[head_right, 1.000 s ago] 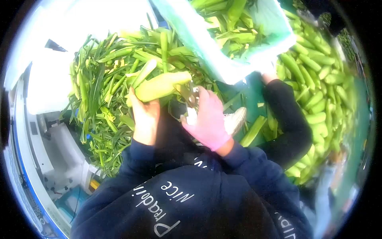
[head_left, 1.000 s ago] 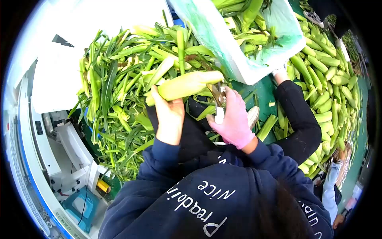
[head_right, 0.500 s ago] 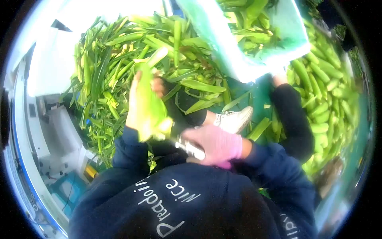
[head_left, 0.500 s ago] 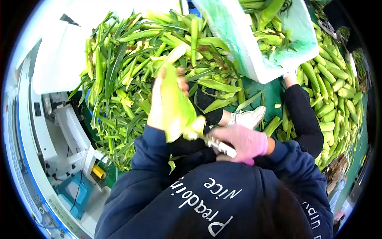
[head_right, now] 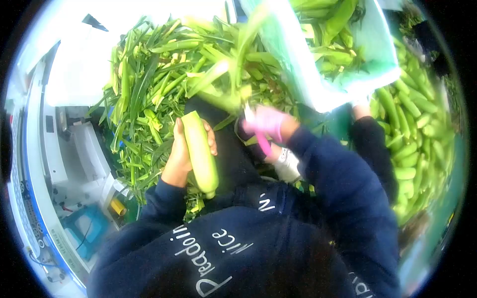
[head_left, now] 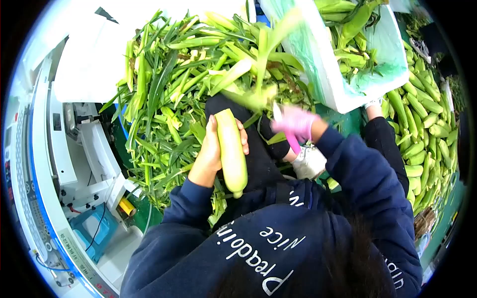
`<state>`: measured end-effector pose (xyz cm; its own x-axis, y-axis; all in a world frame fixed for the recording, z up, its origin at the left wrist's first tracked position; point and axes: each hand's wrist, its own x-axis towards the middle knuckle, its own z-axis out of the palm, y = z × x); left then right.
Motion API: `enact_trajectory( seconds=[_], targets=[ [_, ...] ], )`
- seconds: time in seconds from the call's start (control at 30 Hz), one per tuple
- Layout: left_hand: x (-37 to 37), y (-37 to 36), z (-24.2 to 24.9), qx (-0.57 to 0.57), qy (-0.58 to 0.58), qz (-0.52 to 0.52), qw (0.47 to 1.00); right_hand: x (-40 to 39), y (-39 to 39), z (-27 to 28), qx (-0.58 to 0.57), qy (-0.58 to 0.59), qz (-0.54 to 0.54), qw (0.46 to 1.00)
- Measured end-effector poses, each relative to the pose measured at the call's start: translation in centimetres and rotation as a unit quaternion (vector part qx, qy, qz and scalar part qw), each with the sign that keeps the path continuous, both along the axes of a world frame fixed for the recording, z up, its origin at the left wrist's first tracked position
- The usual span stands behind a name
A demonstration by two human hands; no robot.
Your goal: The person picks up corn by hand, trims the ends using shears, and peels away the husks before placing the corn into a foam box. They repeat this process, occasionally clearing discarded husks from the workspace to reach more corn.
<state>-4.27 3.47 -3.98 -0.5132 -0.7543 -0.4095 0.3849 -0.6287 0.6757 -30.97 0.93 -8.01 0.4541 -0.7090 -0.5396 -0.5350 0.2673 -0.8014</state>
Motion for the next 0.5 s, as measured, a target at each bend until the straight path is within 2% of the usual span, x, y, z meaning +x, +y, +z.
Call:
enact_trajectory(
  seconds=[0.03,0.07,0.1,0.13,0.17,0.23,0.27,0.3,0.33,0.37,0.4,0.43,0.5],
  targets=[
    [-0.6,0.0,1.1,-0.087,-0.088,0.026,0.992,0.4,1.7,-1.0,-0.016,0.171,0.105,0.980],
    [-0.6,-0.1,1.5,-0.203,-0.119,0.019,0.972,0.3,3.8,-1.4,-0.053,0.169,0.058,0.982],
    [-1.1,-0.2,2.7,-0.266,-0.150,0.011,0.952,0.1,6.0,-1.6,-0.083,0.167,0.012,0.982],
    [-1.5,-0.2,3.6,-0.329,-0.186,0.004,0.926,0.0,7.4,-0.5,0.030,-0.028,-0.094,0.995],
    [-2.0,-0.2,4.1,-0.390,-0.221,-0.007,0.894,-0.9,8.6,0.9,0.142,-0.222,-0.203,0.943],
    [-3.3,-0.7,3.9,-0.511,-0.292,-0.041,0.807,-1.1,9.1,6.2,0.085,-0.243,-0.265,0.929],
    [-4.2,-0.9,3.7,-0.521,-0.296,-0.048,0.799,-1.3,9.3,8.6,0.070,-0.248,-0.289,0.922],
    [-5.1,-1.0,3.3,-0.533,-0.299,-0.053,0.789,-1.0,9.7,9.6,-0.015,-0.224,-0.316,0.922],
    [-6.1,-1.1,3.1,-0.546,-0.297,-0.045,0.782,-0.7,9.5,10.4,-0.109,-0.068,-0.289,0.949],
    [-7.1,-0.9,3.0,-0.536,-0.289,-0.028,0.793,-0.7,9.4,11.0,-0.193,0.092,-0.249,0.945],
    [-8.4,-0.7,3.5,-0.525,-0.284,-0.010,0.802,-1.0,9.8,11.2,-0.227,0.111,-0.220,0.942],
    [-8.8,-1.1,4.0,-0.478,-0.294,-0.035,0.827,-1.6,10.2,10.5,-0.196,0.041,-0.195,0.960],
    [-9.7,-1.7,5.0,-0.380,-0.318,-0.083,0.865,-2.3,11.2,10.7,-0.076,-0.184,-0.234,0.952]
  ],
)
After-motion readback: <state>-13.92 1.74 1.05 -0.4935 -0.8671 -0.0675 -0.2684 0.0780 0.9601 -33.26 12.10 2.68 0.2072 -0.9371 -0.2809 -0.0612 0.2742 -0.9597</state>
